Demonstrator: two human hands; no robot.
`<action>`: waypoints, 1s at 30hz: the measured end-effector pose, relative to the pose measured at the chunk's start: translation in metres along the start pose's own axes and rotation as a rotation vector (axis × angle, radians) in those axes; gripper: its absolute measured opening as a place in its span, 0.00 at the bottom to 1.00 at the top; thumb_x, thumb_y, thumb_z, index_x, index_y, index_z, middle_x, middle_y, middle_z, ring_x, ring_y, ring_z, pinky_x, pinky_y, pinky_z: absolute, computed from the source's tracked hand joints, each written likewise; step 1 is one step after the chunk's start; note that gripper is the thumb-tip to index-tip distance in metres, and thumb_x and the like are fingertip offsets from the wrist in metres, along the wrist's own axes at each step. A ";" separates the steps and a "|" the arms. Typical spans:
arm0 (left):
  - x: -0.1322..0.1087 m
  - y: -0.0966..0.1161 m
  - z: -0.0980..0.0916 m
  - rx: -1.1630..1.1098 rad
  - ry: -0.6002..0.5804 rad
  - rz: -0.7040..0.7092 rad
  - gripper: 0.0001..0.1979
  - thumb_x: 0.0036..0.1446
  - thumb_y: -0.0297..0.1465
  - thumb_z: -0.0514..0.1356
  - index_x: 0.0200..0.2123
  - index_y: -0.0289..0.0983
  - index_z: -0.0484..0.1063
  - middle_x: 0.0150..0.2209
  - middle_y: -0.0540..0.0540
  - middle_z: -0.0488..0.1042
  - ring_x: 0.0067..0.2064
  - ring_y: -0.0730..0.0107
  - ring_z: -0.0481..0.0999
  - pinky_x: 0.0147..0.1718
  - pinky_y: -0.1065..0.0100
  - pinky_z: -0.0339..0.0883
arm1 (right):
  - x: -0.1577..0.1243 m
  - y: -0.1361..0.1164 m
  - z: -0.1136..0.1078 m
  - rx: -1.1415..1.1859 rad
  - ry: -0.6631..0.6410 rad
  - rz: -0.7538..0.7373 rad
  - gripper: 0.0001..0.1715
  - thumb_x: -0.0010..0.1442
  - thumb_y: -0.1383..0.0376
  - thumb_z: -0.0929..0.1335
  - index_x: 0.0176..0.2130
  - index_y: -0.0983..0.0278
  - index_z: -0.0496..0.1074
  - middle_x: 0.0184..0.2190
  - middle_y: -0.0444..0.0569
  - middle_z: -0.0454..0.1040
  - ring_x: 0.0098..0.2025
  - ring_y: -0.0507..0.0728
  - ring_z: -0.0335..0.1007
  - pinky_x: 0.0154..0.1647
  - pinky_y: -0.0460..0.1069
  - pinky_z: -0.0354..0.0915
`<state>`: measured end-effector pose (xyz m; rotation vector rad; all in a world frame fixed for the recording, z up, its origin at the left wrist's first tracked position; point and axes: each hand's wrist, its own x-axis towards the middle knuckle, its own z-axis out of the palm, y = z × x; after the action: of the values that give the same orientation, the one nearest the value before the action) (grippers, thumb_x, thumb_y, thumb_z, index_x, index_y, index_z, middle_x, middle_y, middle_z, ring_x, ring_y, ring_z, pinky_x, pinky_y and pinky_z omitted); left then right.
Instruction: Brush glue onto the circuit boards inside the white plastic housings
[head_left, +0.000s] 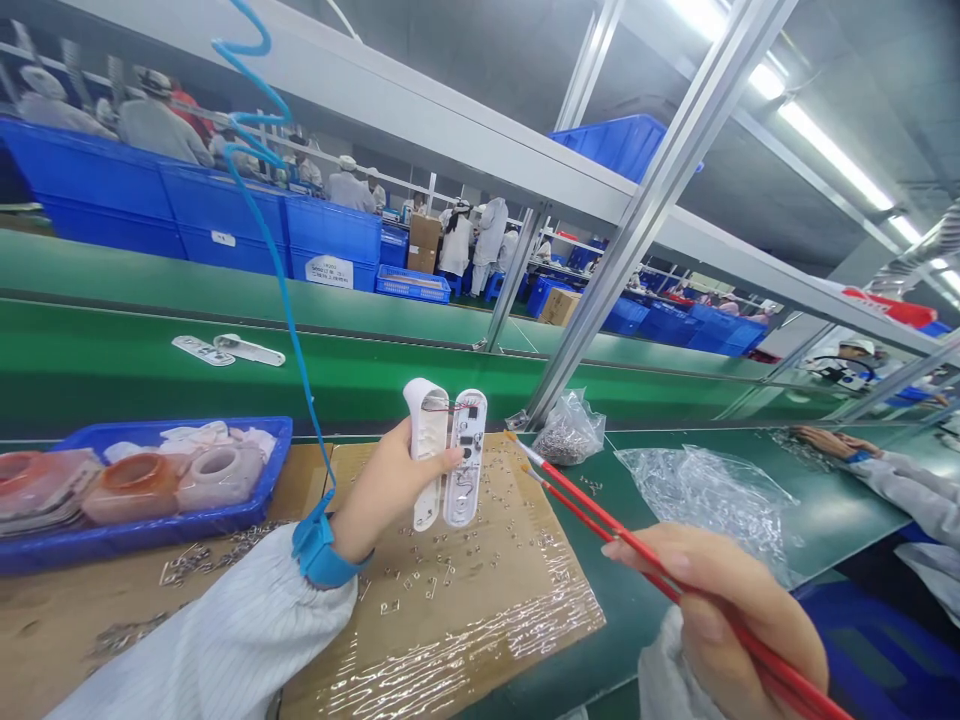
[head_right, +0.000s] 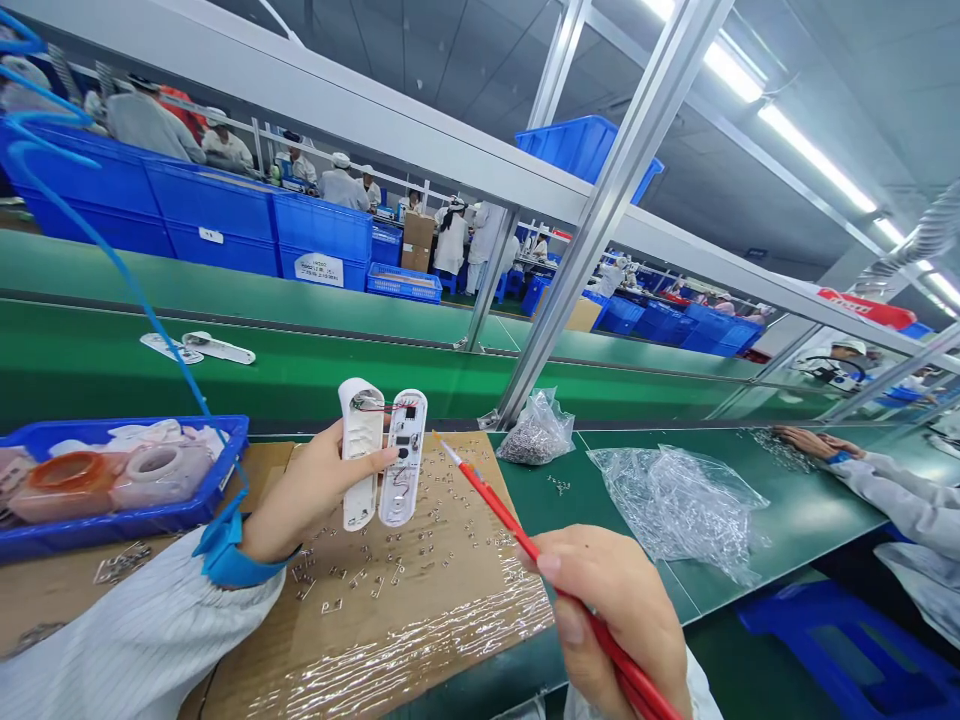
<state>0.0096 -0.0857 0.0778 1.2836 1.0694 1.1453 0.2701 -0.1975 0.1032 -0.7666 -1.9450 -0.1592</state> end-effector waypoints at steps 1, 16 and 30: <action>0.002 -0.003 0.001 -0.093 -0.021 -0.025 0.19 0.48 0.36 0.66 0.43 0.37 0.70 0.46 0.40 0.78 0.44 0.56 0.78 0.43 0.56 0.71 | 0.001 -0.002 0.002 -0.018 -0.044 -0.037 0.14 0.59 0.68 0.64 0.46 0.64 0.70 0.36 0.51 0.78 0.39 0.59 0.77 0.37 0.54 0.73; 0.007 -0.016 0.005 -0.274 -0.042 -0.066 0.19 0.51 0.37 0.66 0.44 0.34 0.70 0.45 0.40 0.78 0.43 0.60 0.78 0.40 0.60 0.72 | 0.026 -0.010 0.036 -0.228 -0.391 -0.338 0.10 0.59 0.75 0.62 0.42 0.69 0.66 0.33 0.54 0.77 0.33 0.56 0.74 0.30 0.51 0.70; 0.008 -0.019 0.004 -0.277 -0.044 -0.054 0.19 0.52 0.39 0.65 0.44 0.34 0.70 0.46 0.39 0.77 0.43 0.58 0.79 0.42 0.58 0.72 | 0.026 -0.009 0.039 -0.159 -0.439 -0.322 0.12 0.57 0.76 0.62 0.43 0.69 0.64 0.33 0.54 0.76 0.34 0.56 0.71 0.29 0.51 0.68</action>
<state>0.0155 -0.0780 0.0593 1.0507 0.8734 1.1738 0.2269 -0.1768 0.1077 -0.6198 -2.4931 -0.3688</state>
